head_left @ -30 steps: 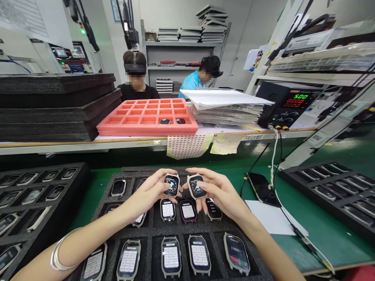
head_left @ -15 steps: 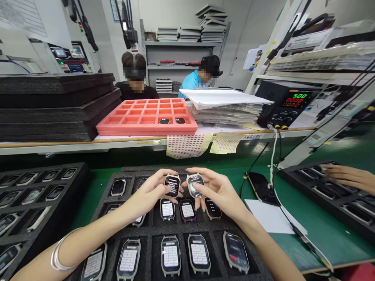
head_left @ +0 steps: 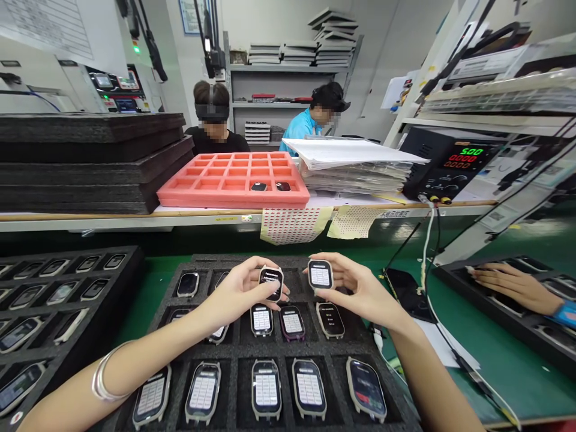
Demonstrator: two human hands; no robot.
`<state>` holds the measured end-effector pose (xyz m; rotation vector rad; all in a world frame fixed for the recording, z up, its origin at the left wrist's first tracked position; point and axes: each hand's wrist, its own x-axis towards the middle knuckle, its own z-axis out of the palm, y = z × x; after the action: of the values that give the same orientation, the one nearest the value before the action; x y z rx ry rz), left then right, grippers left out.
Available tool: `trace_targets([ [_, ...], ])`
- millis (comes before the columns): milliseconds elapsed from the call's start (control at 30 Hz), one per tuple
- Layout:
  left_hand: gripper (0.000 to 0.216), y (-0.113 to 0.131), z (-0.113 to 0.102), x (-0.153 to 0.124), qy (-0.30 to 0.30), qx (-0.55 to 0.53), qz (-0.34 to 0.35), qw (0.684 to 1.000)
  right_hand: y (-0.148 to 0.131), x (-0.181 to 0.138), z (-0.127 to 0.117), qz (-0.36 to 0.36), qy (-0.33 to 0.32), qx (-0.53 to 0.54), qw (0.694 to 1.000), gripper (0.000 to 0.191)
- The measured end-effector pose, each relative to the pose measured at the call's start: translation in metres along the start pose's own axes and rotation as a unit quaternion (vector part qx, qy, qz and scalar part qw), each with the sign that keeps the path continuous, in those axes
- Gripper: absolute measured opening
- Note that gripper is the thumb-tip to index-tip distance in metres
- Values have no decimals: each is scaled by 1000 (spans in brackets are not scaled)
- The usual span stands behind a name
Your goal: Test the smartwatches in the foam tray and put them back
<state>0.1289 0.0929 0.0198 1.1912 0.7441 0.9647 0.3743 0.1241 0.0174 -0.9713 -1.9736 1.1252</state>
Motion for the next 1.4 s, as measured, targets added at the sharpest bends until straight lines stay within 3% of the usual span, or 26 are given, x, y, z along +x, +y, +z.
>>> trace_targets([
  [100,28,1,-1,2,10,7,2,1000,14,2,-13,-7,38,-167,985,37],
  [233,29,1,-2,4,17,14,13,1000,31,5,-17,-32,25,-263,964,35],
  [333,28,1,-2,4,22,9,17,1000,37,6,-18,-56,7,-273,960,34],
  [500,30,-1,-2,2,21,17,15,1000,38,4,-20,-65,8,-271,960,51],
  [700,60,-18,-1,24,10,84,55,995,32,-3,-20,-80,67,-248,963,34],
  [800,62,-25,4,35,-9,106,68,992,20,-6,-12,-59,90,-172,979,28],
  [900,56,-24,9,34,-20,167,112,979,4,-6,5,-14,56,-12,998,29],
  [967,46,-18,10,28,-7,288,185,940,-5,-3,19,-1,6,111,994,31],
  [1033,39,-10,8,22,41,410,264,872,-13,3,32,1,-32,223,974,32],
  [1133,43,1,1,17,119,495,322,798,-22,15,46,-1,-32,341,940,35],
  [1267,46,11,-9,11,118,512,319,789,-31,30,58,10,-44,406,913,29],
  [1400,58,19,-20,5,86,517,291,800,-34,38,60,7,-49,415,909,27],
])
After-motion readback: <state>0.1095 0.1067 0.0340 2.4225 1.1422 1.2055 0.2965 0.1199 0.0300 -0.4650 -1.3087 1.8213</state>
